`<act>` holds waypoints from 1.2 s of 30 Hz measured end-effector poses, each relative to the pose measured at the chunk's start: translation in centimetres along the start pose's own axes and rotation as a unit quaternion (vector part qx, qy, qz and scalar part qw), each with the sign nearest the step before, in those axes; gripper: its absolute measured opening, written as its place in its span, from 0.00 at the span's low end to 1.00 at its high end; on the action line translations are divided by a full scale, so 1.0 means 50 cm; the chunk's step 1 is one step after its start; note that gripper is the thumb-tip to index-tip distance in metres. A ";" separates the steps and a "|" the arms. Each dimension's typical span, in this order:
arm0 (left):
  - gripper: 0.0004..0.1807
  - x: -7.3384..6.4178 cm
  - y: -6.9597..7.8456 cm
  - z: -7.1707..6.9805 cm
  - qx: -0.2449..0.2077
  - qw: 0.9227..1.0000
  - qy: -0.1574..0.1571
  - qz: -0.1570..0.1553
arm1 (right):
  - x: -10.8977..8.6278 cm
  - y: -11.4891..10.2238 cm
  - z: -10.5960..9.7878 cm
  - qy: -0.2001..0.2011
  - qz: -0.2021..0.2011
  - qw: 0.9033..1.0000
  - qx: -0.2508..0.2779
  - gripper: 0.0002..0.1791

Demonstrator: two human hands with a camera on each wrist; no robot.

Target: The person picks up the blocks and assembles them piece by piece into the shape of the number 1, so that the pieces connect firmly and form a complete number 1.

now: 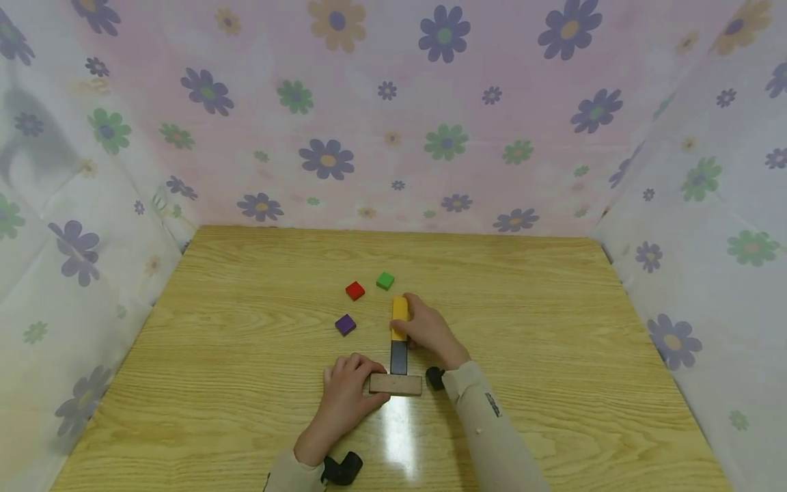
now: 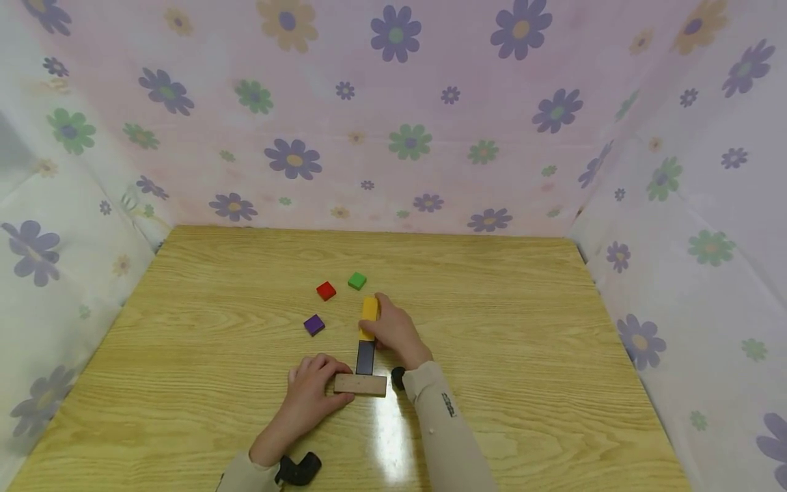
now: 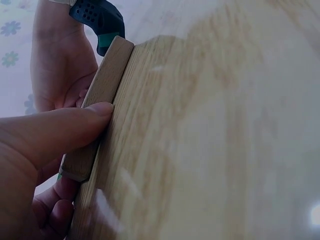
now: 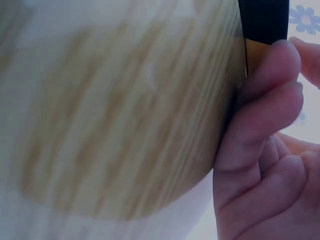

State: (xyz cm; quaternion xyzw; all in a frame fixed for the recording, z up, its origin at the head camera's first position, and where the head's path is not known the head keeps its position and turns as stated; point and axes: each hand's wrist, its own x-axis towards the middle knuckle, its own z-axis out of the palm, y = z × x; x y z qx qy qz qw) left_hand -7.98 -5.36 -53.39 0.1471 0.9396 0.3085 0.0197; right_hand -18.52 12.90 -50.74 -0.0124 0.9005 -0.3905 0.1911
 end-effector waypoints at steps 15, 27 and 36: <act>0.18 -0.006 0.001 0.011 -0.006 1.000 0.002 0.000 | 0.016 0.035 -0.033 -0.045 -0.024 0.984 0.170 0.44; 0.19 -0.016 0.003 0.019 -0.001 1.000 0.000 0.010 | 0.041 0.029 -0.066 0.016 -0.048 0.992 0.114 0.27; 0.18 -0.016 0.005 0.015 -0.007 1.000 0.009 0.007 | 0.055 -0.012 -0.075 0.039 -0.074 0.996 -0.004 0.25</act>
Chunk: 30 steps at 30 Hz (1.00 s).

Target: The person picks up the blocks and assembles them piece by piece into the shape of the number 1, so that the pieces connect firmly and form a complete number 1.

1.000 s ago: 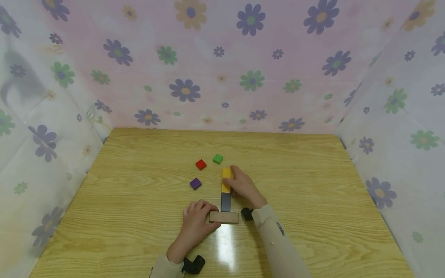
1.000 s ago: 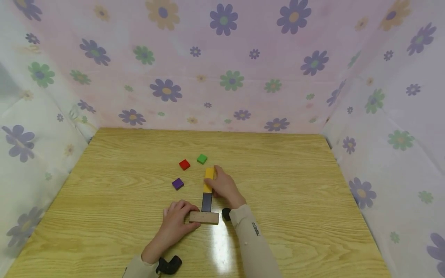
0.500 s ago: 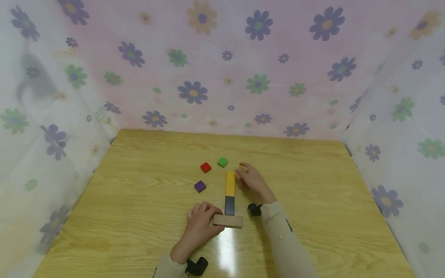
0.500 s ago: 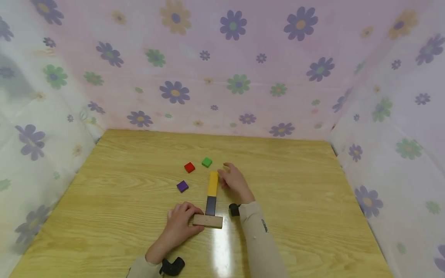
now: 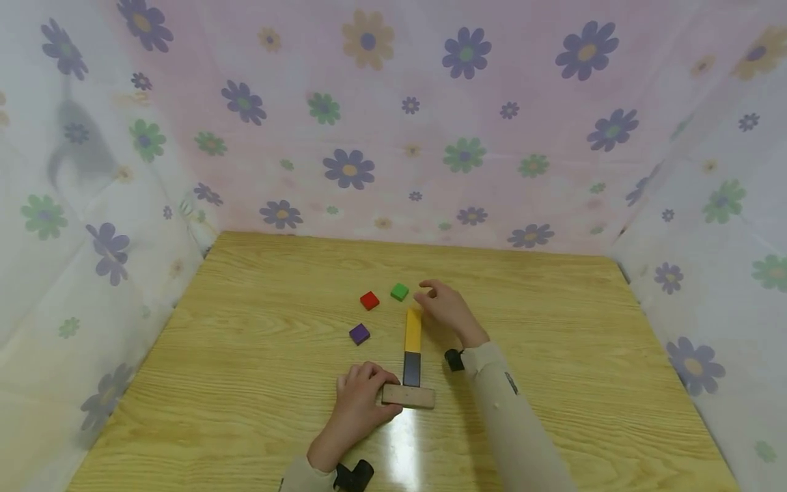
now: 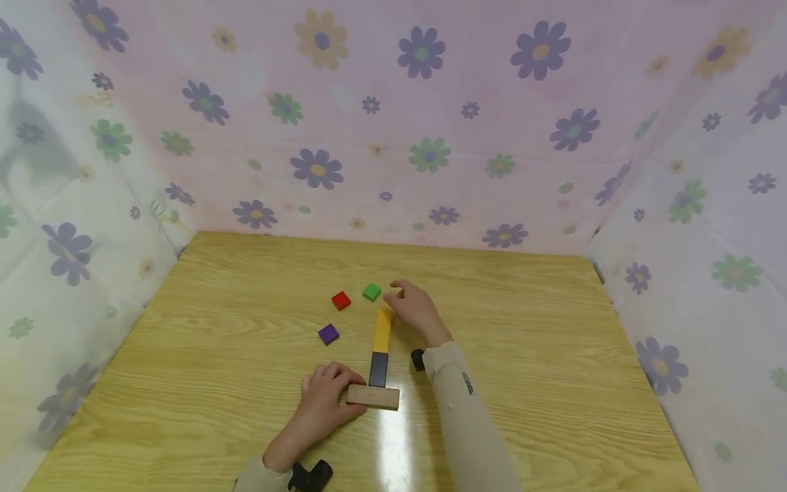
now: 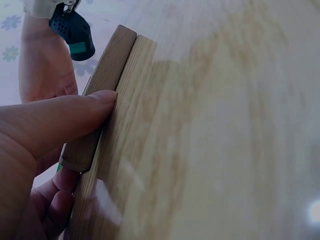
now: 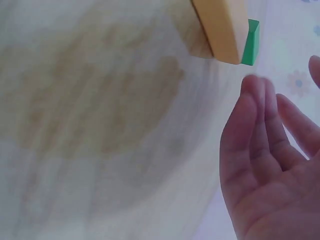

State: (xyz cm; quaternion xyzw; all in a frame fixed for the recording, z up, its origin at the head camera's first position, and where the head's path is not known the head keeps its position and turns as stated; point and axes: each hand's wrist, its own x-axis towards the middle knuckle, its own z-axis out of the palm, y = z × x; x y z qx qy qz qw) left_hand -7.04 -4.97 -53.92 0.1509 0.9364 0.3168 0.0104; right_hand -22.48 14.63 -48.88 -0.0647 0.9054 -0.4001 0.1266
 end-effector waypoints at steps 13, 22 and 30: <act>0.18 -0.002 -0.005 0.003 0.000 1.000 -0.003 -0.002 | 0.049 -0.029 0.013 -0.037 -0.017 0.997 -0.062 0.28; 0.18 -0.001 -0.001 -0.005 0.002 1.000 0.002 0.000 | 0.087 -0.036 0.013 -0.106 -0.009 0.990 -0.088 0.32; 0.18 -0.001 0.001 -0.005 0.003 1.000 -0.015 -0.006 | 0.092 -0.042 0.021 -0.119 -0.038 0.988 -0.093 0.30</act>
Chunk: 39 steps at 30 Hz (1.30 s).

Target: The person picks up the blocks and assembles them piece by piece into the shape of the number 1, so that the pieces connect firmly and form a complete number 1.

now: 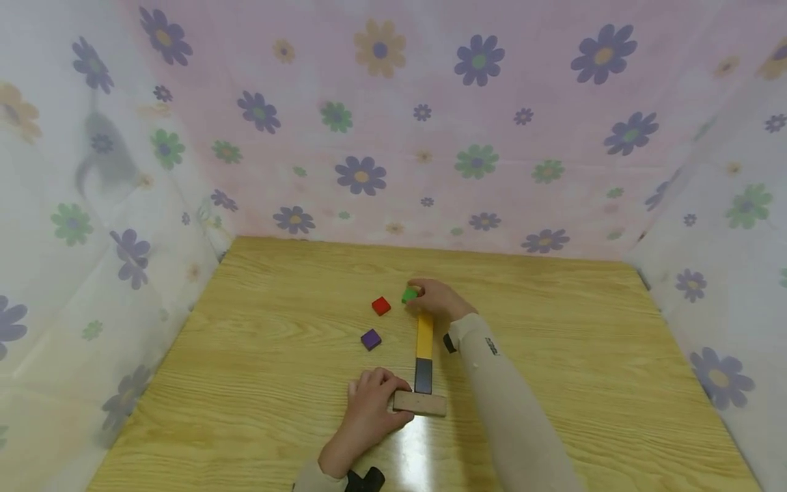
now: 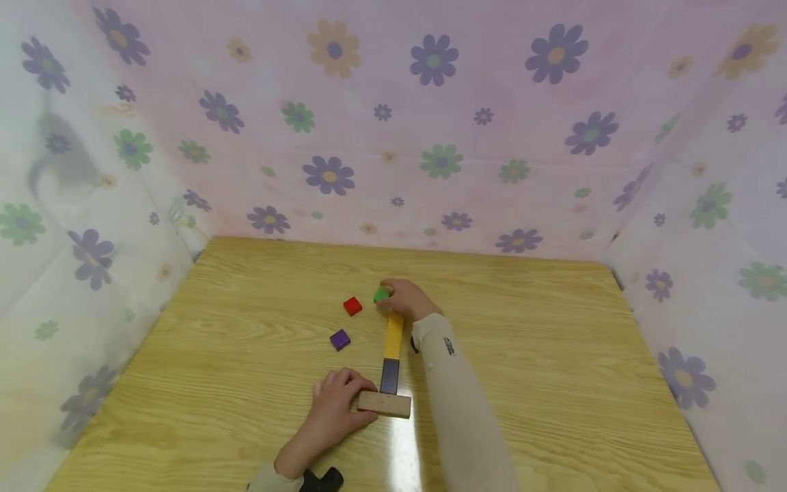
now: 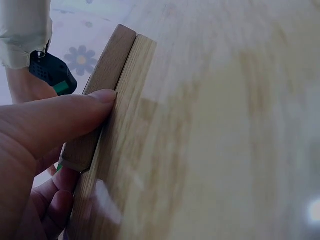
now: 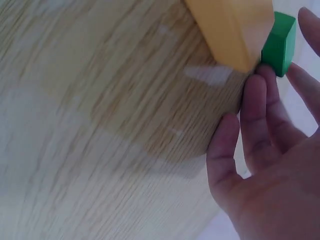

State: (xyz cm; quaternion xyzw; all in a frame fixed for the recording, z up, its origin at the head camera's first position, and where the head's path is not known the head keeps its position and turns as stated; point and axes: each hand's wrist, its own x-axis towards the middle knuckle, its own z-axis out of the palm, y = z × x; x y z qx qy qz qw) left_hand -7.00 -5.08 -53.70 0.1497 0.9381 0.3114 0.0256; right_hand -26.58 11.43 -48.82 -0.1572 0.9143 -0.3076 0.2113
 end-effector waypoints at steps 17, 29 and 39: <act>0.18 -0.002 -0.001 0.001 0.008 1.000 0.002 -0.001 | -0.006 0.029 0.006 0.086 0.065 0.994 0.018 0.24; 0.18 0.001 0.001 -0.001 0.001 1.000 -0.003 -0.005 | -0.018 0.049 0.004 0.117 0.102 0.980 0.124 0.26; 0.18 -0.002 0.001 -0.002 0.006 1.000 0.007 0.002 | -0.030 0.057 0.004 0.132 0.105 0.977 0.133 0.22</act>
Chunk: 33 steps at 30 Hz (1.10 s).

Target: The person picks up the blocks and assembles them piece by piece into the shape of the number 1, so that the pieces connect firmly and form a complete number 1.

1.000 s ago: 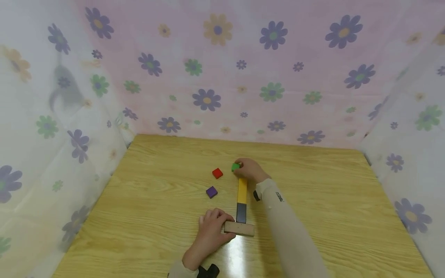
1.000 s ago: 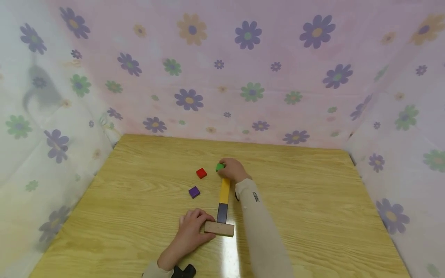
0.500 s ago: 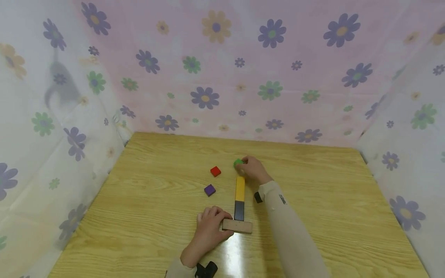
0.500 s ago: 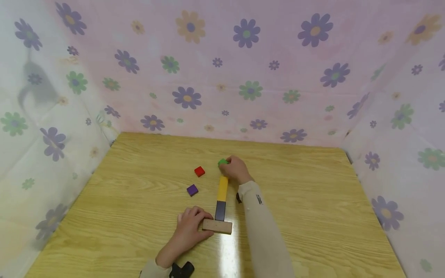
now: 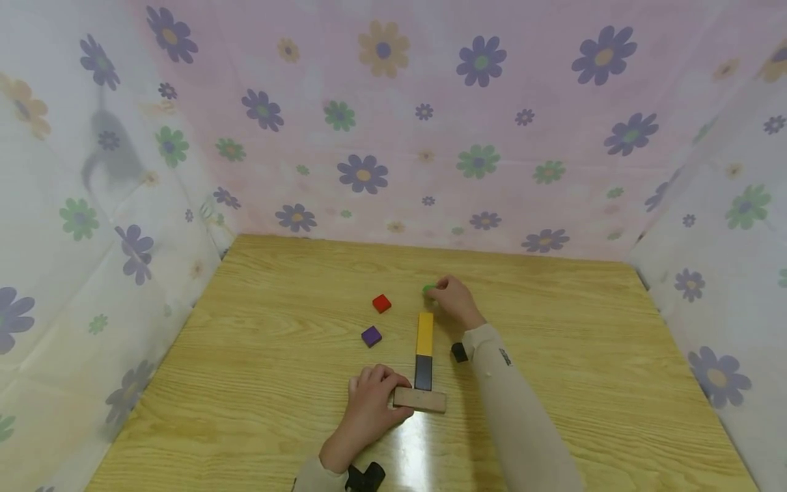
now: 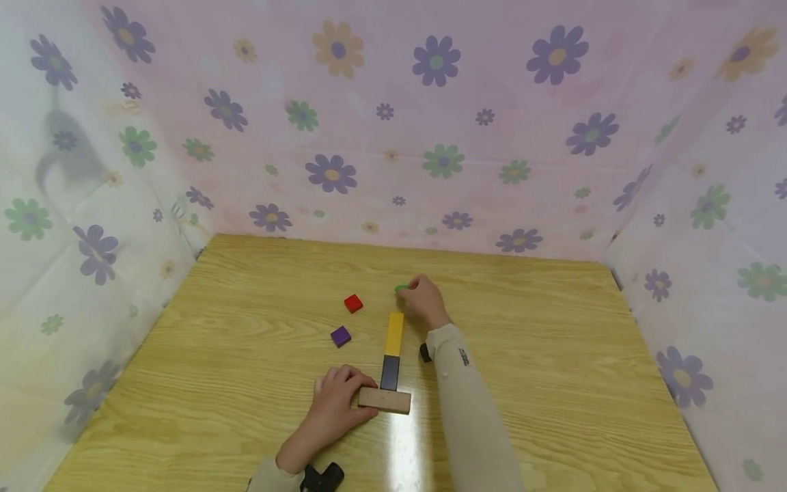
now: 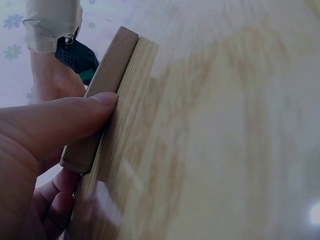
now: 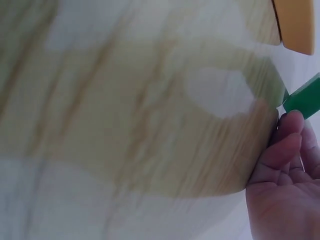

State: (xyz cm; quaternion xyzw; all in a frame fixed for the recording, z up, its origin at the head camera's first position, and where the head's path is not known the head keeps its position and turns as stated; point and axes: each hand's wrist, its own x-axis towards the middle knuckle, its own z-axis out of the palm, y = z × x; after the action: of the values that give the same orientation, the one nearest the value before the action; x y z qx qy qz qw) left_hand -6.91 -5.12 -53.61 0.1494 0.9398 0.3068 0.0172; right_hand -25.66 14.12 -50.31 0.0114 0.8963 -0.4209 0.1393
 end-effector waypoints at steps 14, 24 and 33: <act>0.17 0.002 0.006 -0.002 0.001 1.000 0.003 0.001 | -0.016 0.014 -0.007 -0.014 -0.027 1.000 0.001 0.21; 0.18 0.000 0.009 -0.004 -0.002 1.000 0.003 -0.001 | -0.023 0.015 0.008 -0.012 -0.058 0.998 -0.031 0.22; 0.17 0.001 0.008 -0.001 -0.001 1.000 0.002 -0.002 | -0.019 0.019 0.011 -0.016 -0.052 0.997 -0.054 0.24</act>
State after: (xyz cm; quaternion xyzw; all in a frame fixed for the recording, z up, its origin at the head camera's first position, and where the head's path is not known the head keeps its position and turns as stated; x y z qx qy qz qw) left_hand -6.86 -4.84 -53.30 0.1471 0.9398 0.3082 0.0162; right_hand -24.50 14.41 -51.13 -0.0500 0.9148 -0.3784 0.1318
